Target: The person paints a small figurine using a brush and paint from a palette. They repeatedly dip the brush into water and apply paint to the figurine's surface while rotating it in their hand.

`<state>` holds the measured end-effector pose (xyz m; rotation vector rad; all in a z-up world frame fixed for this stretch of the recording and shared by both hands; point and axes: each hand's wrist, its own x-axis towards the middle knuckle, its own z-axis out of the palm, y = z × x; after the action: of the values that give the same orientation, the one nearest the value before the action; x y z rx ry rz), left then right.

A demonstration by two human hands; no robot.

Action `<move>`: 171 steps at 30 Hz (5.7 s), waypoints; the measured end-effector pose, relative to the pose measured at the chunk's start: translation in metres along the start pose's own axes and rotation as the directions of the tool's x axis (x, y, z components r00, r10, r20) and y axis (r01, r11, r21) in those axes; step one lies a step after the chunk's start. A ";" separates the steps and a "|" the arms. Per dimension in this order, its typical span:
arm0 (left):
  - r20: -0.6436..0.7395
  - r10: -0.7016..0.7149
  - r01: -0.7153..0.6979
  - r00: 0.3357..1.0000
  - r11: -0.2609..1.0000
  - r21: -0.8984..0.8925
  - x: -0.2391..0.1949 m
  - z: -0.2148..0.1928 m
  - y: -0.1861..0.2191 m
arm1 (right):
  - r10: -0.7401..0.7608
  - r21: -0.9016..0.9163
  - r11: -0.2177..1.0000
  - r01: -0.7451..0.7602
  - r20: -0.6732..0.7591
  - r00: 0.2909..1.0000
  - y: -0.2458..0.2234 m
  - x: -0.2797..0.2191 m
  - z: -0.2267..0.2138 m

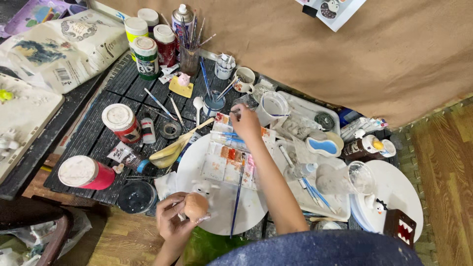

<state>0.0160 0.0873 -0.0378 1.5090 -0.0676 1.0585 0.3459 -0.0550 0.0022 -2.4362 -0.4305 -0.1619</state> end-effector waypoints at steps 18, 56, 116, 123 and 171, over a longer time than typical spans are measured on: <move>-0.088 -0.139 0.126 0.986 0.983 -0.133 0.027 -0.011 0.002 | -0.174 -0.005 0.981 0.196 0.442 0.880 -0.042 0.038 -0.003; -0.167 -0.145 0.145 0.975 0.989 -0.013 0.051 -0.056 -0.010 | -0.167 -0.387 0.811 0.438 0.566 0.808 -0.120 0.078 0.196; -0.111 -0.167 0.155 0.980 0.982 -0.107 0.049 -0.027 0.015 | -0.024 -0.013 1.000 0.025 0.022 0.999 -0.015 0.064 -0.044; -0.086 -0.153 0.144 0.985 0.984 -0.101 0.053 -0.022 0.021 | -0.065 0.147 0.988 0.057 0.050 0.997 0.000 0.062 -0.038; -0.174 -0.167 0.165 0.971 0.986 -0.025 0.062 -0.047 0.020 | -0.238 0.135 0.962 0.238 -0.018 0.971 -0.078 -0.072 -0.086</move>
<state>0.0134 0.1522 0.0094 1.3812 0.1737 1.0495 0.2506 -0.0705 0.0992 -2.2445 -0.7111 -0.2295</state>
